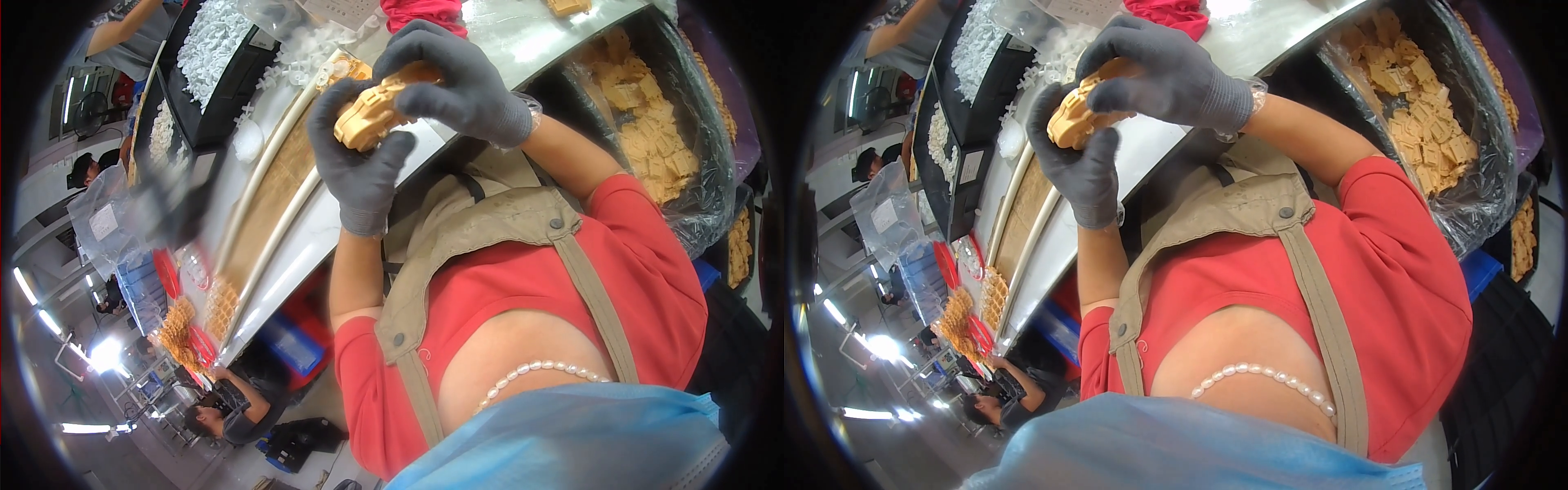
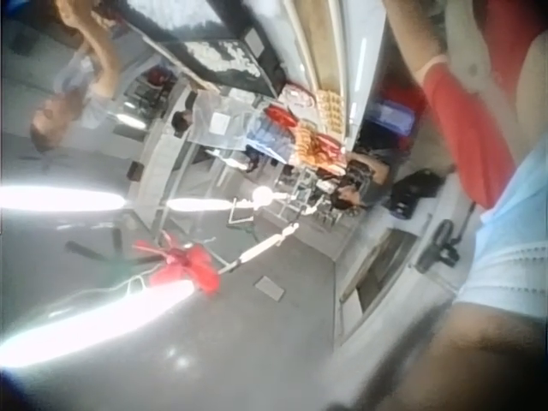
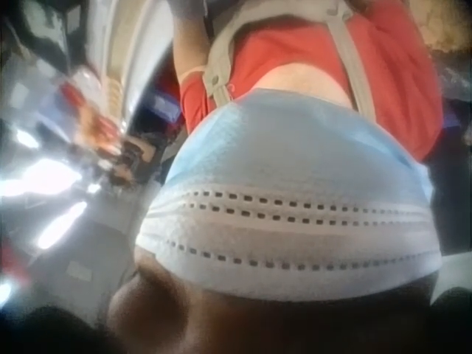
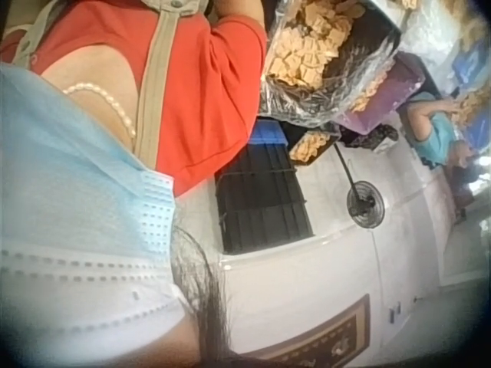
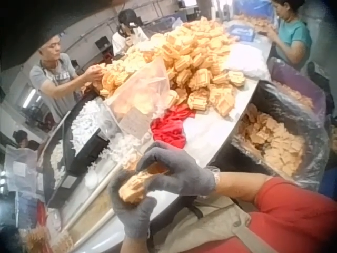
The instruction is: The person assembles small toy car plastic components by snapping the parts together by hand at a production table.
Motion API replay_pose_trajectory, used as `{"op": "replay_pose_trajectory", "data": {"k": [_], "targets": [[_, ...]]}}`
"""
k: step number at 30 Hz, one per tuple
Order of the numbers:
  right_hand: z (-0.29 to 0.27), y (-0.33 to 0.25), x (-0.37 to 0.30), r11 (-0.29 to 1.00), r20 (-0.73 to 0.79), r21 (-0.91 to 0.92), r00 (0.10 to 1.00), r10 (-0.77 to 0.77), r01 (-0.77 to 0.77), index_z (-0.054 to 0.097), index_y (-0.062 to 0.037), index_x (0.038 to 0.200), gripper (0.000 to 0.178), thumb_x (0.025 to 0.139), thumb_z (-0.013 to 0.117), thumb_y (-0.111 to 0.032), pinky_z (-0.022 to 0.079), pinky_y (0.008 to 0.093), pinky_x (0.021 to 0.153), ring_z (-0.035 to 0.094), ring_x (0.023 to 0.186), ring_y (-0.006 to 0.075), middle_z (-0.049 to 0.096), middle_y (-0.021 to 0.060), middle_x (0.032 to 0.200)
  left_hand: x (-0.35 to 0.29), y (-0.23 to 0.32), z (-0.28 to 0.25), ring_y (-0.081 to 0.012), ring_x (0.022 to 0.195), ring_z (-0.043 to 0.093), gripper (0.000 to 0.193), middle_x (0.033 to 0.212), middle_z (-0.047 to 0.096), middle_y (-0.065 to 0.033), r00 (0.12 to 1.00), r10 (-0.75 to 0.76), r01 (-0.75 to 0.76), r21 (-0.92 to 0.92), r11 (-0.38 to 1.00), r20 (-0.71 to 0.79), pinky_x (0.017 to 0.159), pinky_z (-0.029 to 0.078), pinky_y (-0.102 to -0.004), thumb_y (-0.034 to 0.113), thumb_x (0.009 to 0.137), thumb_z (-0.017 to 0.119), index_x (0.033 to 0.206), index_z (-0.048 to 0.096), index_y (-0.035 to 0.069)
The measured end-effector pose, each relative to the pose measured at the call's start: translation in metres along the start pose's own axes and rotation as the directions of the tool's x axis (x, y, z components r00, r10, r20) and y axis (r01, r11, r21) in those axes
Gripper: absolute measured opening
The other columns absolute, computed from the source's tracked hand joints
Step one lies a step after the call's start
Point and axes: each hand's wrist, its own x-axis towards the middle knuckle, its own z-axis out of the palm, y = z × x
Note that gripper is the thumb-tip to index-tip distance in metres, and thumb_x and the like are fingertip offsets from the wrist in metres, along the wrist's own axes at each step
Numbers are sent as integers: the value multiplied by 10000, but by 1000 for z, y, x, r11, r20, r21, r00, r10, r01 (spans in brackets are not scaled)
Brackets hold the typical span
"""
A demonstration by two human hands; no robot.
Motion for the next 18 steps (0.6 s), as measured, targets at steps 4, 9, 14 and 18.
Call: {"op": "replay_pose_trajectory", "data": {"k": [4,9,14,18], "targets": [[-5,-10,1,998,-20,69,1000,2,-1,598,-20,884,200,850,588,-217,447,281,688,562,768,184,572,80,823,-8,-9,-8,-192,975,550,578,1047,567,-102,987,151,-158,182,971,50,880,442,-306,78,636,797,1121,490,5],[1,-17,7,996,-55,55,996,76,-73,544,-13,829,500,910,429,-492,422,270,676,516,722,164,519,68,787,1,-13,0,-176,888,581,514,991,596,-111,906,415,-414,373,830,83,842,459,-297,-9,623,782,1054,503,8],[-6,-25,10,995,-75,85,996,55,-49,576,-14,845,343,862,584,-357,432,277,609,527,663,155,562,43,777,-1,-12,5,-171,891,583,516,994,598,-110,919,384,-390,359,848,91,839,459,-293,-19,620,781,1056,506,8],[10,-4,9,990,-76,77,990,122,-116,521,-20,810,472,906,455,-477,412,259,675,498,713,156,504,59,779,5,-15,3,-166,886,582,514,997,597,-106,870,465,-483,468,740,163,833,462,-291,-19,621,784,1053,506,2]]}}
